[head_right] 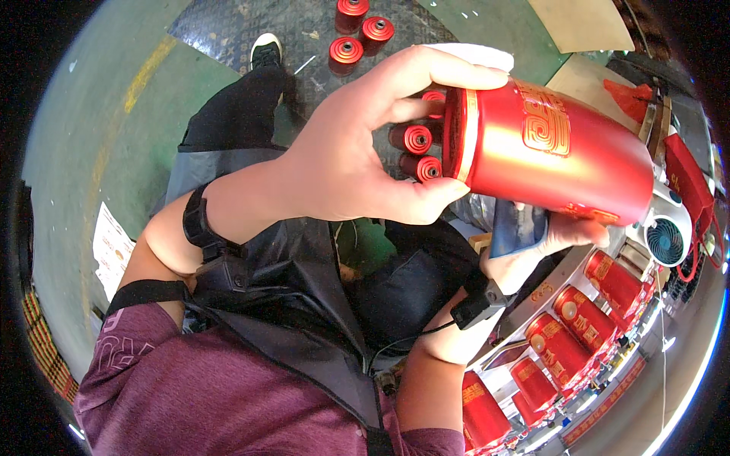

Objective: The person is wiping down red metal canisters or fire extinguisher-like containers with a blue cloth.

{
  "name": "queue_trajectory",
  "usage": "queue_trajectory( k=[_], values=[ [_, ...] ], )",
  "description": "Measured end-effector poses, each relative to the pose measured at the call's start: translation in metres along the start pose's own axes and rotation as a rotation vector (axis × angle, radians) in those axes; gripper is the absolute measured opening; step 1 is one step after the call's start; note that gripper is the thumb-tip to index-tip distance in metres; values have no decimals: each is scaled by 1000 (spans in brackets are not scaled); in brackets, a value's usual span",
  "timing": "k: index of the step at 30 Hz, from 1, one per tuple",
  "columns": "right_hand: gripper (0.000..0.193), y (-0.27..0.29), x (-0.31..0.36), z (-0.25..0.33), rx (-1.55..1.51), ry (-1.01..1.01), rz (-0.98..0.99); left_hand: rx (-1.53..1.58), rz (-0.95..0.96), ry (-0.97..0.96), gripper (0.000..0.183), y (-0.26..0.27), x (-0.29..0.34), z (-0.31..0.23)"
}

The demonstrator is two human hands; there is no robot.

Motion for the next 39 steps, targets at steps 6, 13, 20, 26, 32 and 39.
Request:
queue_trajectory(
  k=[6,13,20,26,32,39],
  values=[
    [93,9,-3,2,-57,-73,15,-102,-34,-92,62,-3,0,-1],
    [98,1,-3,5,-67,-17,64,62,-20,14,69,-8,2,9],
    [100,13,-8,14,109,69,-8,313,114,302,73,-13,2,14],
    [112,-20,-8,-2,85,87,87,508,256,476,71,-22,8,17],
    [109,-21,-6,-9,-34,52,97,592,182,337,79,-30,8,13],
    [94,13,-11,11,-301,-132,192,103,67,137,73,-18,5,8]
  ],
)
Point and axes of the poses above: each hand's wrist, its own x-axis away from the middle knuckle, its own y-axis out of the back of the hand, z = x × y, the point moved 7 cm from there along -x, towards the middle knuckle, and after that the axes turned 13 degrees about -x, right-handed, at the moved point
